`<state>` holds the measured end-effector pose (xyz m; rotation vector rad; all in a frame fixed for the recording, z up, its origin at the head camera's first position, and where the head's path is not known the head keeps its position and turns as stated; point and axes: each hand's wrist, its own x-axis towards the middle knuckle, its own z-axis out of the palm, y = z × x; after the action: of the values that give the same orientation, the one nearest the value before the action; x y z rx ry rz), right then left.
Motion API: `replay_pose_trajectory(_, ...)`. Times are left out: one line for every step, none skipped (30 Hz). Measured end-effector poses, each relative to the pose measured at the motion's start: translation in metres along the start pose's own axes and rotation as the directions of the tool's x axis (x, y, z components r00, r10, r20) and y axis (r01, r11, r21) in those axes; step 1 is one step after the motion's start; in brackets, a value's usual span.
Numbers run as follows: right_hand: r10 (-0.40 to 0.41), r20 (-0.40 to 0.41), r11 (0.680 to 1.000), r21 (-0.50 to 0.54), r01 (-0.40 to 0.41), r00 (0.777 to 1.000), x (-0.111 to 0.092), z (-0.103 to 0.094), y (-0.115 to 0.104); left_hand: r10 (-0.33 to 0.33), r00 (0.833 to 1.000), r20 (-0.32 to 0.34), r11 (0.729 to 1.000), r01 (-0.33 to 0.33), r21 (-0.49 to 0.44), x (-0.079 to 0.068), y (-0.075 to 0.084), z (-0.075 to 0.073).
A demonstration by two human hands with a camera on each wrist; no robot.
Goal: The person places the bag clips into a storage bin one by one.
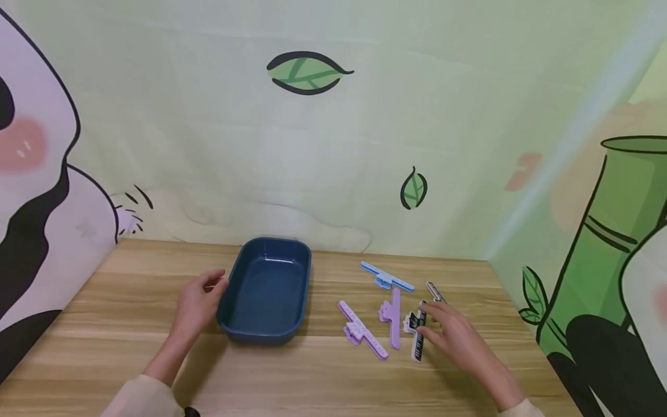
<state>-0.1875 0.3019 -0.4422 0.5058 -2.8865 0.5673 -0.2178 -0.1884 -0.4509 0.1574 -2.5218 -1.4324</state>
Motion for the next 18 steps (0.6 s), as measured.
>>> replay_pose_trajectory(-0.003, -0.001, 1.000, 0.008, 0.003, 1.000, 0.001, 0.001, 0.002, 0.000, 1.000, -0.002, 1.000, 0.000, 0.000, 0.000, -0.001, 0.001)
replay_pose_trajectory(-0.004, -0.001, 1.000, 0.018, 0.004, 1.000, 0.002, 0.003, 0.003, -0.003, 1.000, -0.003, 1.000, 0.003, -0.001, 0.001, -0.001, 0.002)
replay_pose_trajectory(-0.005, -0.001, 1.000, 0.025, 0.005, 1.000, 0.003, 0.004, 0.005, -0.004, 1.000, -0.004, 1.000, 0.004, -0.003, 0.001, -0.001, 0.002)
replay_pose_trajectory(-0.004, 0.001, 0.999, 0.032, 0.004, 1.000, 0.004, 0.006, 0.006, -0.008, 1.000, -0.003, 1.000, 0.008, -0.006, 0.002, -0.002, 0.003)
replay_pose_trajectory(-0.002, 0.001, 0.999, 0.036, 0.002, 1.000, 0.005, 0.008, 0.007, -0.010, 1.000, -0.003, 1.000, 0.010, -0.005, 0.002, -0.003, 0.003)
replay_pose_trajectory(-0.001, 0.002, 0.999, 0.039, 0.001, 1.000, 0.006, 0.009, 0.008, -0.014, 1.000, 0.000, 1.000, 0.014, -0.007, 0.003, -0.003, 0.004)
replay_pose_trajectory(-0.001, 0.004, 0.999, 0.039, 0.001, 1.000, 0.007, 0.010, 0.009, -0.016, 1.000, 0.002, 1.000, 0.016, -0.010, 0.003, -0.004, 0.004)
replay_pose_trajectory(0.001, 0.006, 0.999, 0.038, -0.001, 1.000, 0.008, 0.012, 0.009, -0.021, 1.000, 0.006, 1.000, 0.021, -0.011, 0.003, -0.004, 0.005)
replay_pose_trajectory(-0.003, 0.006, 0.999, 0.033, 0.003, 1.000, 0.009, 0.013, 0.010, -0.025, 1.000, 0.009, 1.000, 0.025, -0.013, 0.004, -0.005, 0.005)
replay_pose_trajectory(-0.005, 0.007, 0.999, 0.031, 0.005, 1.000, 0.010, 0.014, 0.010, -0.029, 1.000, 0.013, 1.000, 0.029, -0.012, 0.004, -0.005, 0.006)
replay_pose_trajectory(-0.009, 0.006, 1.000, 0.027, 0.009, 1.000, 0.010, 0.016, 0.010, -0.033, 0.999, 0.017, 0.999, 0.033, -0.012, 0.004, -0.005, 0.006)
replay_pose_trajectory(-0.014, 0.005, 1.000, 0.024, 0.014, 1.000, 0.011, 0.017, 0.011, -0.037, 0.999, 0.022, 0.999, 0.038, -0.013, 0.005, -0.006, 0.006)
replay_pose_trajectory(-0.018, 0.004, 1.000, 0.019, 0.018, 1.000, 0.012, 0.018, 0.011, -0.042, 0.999, 0.025, 0.999, 0.042, -0.011, 0.005, -0.006, 0.007)
replay_pose_trajectory(-0.022, 0.001, 1.000, 0.016, 0.022, 1.000, 0.013, 0.019, 0.012, -0.046, 0.999, 0.028, 0.999, 0.047, -0.009, 0.006, -0.006, 0.007)
replay_pose_trajectory(-0.027, -0.001, 1.000, 0.015, 0.027, 1.000, 0.014, 0.021, 0.013, -0.048, 0.998, 0.032, 0.999, 0.049, -0.006, 0.006, -0.006, 0.007)
replay_pose_trajectory(-0.032, 0.000, 0.999, 0.012, 0.032, 0.999, 0.015, 0.022, 0.014, -0.052, 0.998, 0.036, 0.999, 0.052, -0.003, 0.007, -0.006, 0.007)
replay_pose_trajectory(-0.036, 0.001, 0.999, 0.009, 0.036, 0.999, 0.015, 0.024, 0.014, -0.055, 0.998, 0.041, 0.999, 0.055, 0.000, 0.007, -0.005, 0.007)
replay_pose_trajectory(-0.041, 0.003, 0.999, 0.007, 0.041, 0.999, 0.016, 0.025, 0.016, -0.057, 0.997, 0.047, 0.998, 0.057, 0.005, 0.007, -0.006, 0.007)
